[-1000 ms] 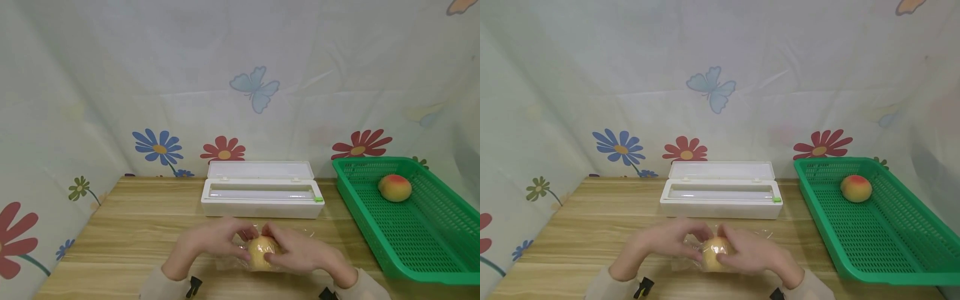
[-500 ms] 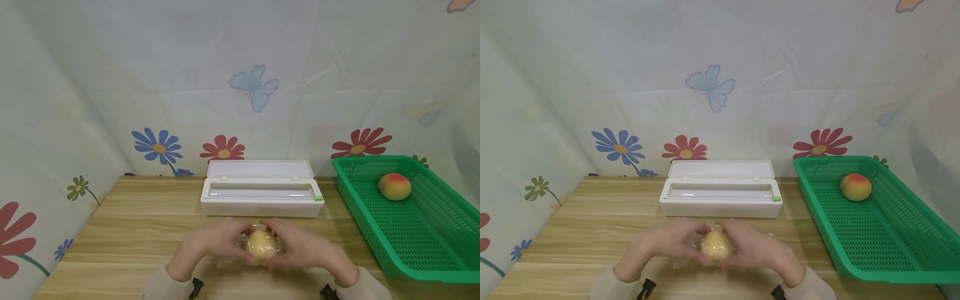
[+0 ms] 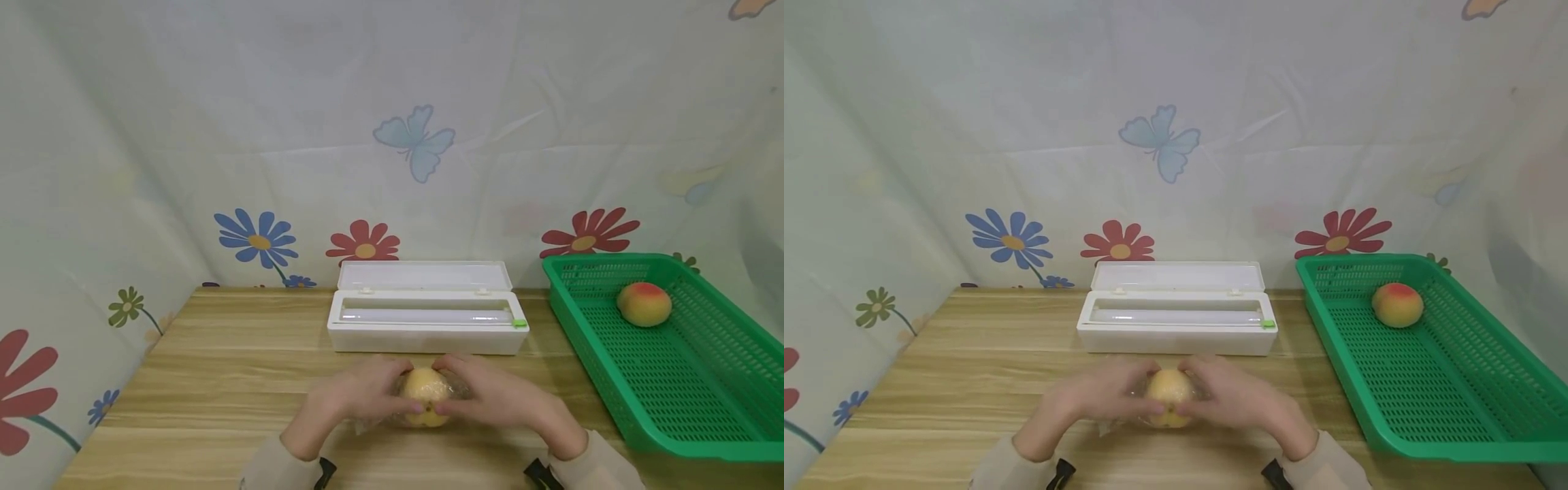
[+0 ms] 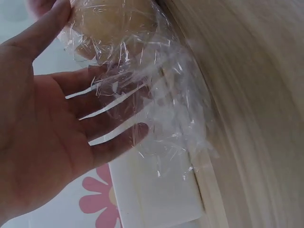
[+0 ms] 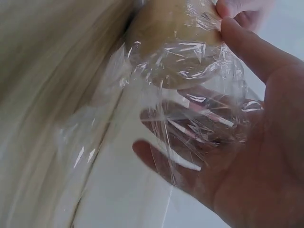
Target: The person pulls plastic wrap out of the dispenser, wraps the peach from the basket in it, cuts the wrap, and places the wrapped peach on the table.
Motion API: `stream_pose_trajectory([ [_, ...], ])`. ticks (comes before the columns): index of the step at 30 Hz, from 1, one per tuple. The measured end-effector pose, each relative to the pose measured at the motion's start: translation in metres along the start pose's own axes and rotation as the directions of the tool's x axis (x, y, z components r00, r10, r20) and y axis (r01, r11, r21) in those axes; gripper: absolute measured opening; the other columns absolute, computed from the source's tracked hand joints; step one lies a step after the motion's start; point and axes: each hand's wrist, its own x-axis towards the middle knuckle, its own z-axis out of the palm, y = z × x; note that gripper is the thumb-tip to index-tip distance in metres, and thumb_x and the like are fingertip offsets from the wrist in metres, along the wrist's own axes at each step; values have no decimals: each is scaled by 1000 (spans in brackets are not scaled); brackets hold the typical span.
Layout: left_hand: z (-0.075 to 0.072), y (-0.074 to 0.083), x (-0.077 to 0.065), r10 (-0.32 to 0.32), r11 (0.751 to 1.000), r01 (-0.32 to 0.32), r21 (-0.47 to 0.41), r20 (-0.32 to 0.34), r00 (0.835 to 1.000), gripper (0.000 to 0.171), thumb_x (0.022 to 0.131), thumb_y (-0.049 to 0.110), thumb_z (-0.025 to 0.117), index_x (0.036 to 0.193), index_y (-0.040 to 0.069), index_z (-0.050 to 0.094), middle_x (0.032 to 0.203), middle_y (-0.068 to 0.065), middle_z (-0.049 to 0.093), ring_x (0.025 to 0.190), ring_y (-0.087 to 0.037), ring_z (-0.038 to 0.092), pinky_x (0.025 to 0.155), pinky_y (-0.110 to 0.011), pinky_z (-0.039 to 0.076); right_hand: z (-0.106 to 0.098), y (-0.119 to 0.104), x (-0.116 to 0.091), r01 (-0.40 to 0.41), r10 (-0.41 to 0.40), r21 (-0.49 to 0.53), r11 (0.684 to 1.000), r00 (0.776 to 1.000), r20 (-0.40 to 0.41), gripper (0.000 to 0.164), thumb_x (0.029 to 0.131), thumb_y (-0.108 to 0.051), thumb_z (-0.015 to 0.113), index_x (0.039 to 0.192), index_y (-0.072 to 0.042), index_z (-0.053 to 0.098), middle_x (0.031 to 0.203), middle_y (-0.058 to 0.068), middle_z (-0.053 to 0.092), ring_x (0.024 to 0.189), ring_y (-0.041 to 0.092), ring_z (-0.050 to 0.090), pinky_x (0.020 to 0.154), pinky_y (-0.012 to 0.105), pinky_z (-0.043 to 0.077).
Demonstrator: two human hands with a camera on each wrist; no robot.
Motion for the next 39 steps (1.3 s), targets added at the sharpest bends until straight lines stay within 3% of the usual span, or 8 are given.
stream_pose_trajectory([
  [4,3,-4,2,21,998,-20,67,-15,1000,61,86,63,57,117,11,63,106,4,56,91,-7,51,82,-26,46,-2,-3,-1,1,-7,-119,993,999,-53,70,83,-57,66,132,-10,55,138,9,48,127,24,42,102,51,34],
  [8,5,-9,4,59,998,-58,35,-25,998,52,88,61,56,107,14,64,93,6,57,82,-7,51,73,-25,44,-5,-15,-2,37,-80,-275,961,986,-145,75,73,-50,80,132,-11,56,138,8,48,128,25,41,103,49,33],
  [10,5,-10,5,57,998,-58,-30,-29,998,49,88,58,58,112,16,60,91,8,56,79,-6,51,71,-23,44,-4,-24,-2,65,-134,-342,937,974,-183,71,69,-44,84,126,-9,60,132,7,53,123,23,46,100,44,39],
  [14,6,-13,5,-8,984,6,-177,-8,1000,52,89,54,60,124,18,49,94,8,59,79,-4,56,71,-22,47,1,-39,-3,98,-186,-440,893,969,-163,64,69,-37,86,120,-7,63,125,5,58,116,22,52,95,39,45],
  [18,5,-15,4,-49,975,49,-216,7,999,50,89,58,57,119,19,48,93,8,59,78,-5,57,70,-24,49,7,-41,0,96,-165,-477,873,981,-105,80,68,-36,87,135,-6,53,133,7,54,121,25,50,101,42,40],
  [26,5,-18,4,-6,982,6,-188,-2,1000,41,97,51,48,120,17,51,97,7,62,83,-4,58,76,-24,49,18,-26,5,68,-108,-383,921,991,-82,103,64,-30,90,148,-12,33,143,3,43,128,23,42,104,43,36],
  [32,6,-18,6,0,984,1,-180,4,1000,41,101,47,40,124,15,51,102,6,62,87,-4,58,79,-25,49,25,-20,7,20,-50,-339,941,995,-80,99,64,-31,89,144,-7,36,138,7,46,124,24,46,99,42,42],
  [39,7,-19,8,17,987,-16,-158,4,1000,38,103,45,37,118,16,54,96,9,58,83,-6,56,79,-25,48,29,-18,8,-6,-22,-291,957,995,-93,99,66,-35,88,143,-4,34,135,9,49,117,24,52,94,43,46],
])
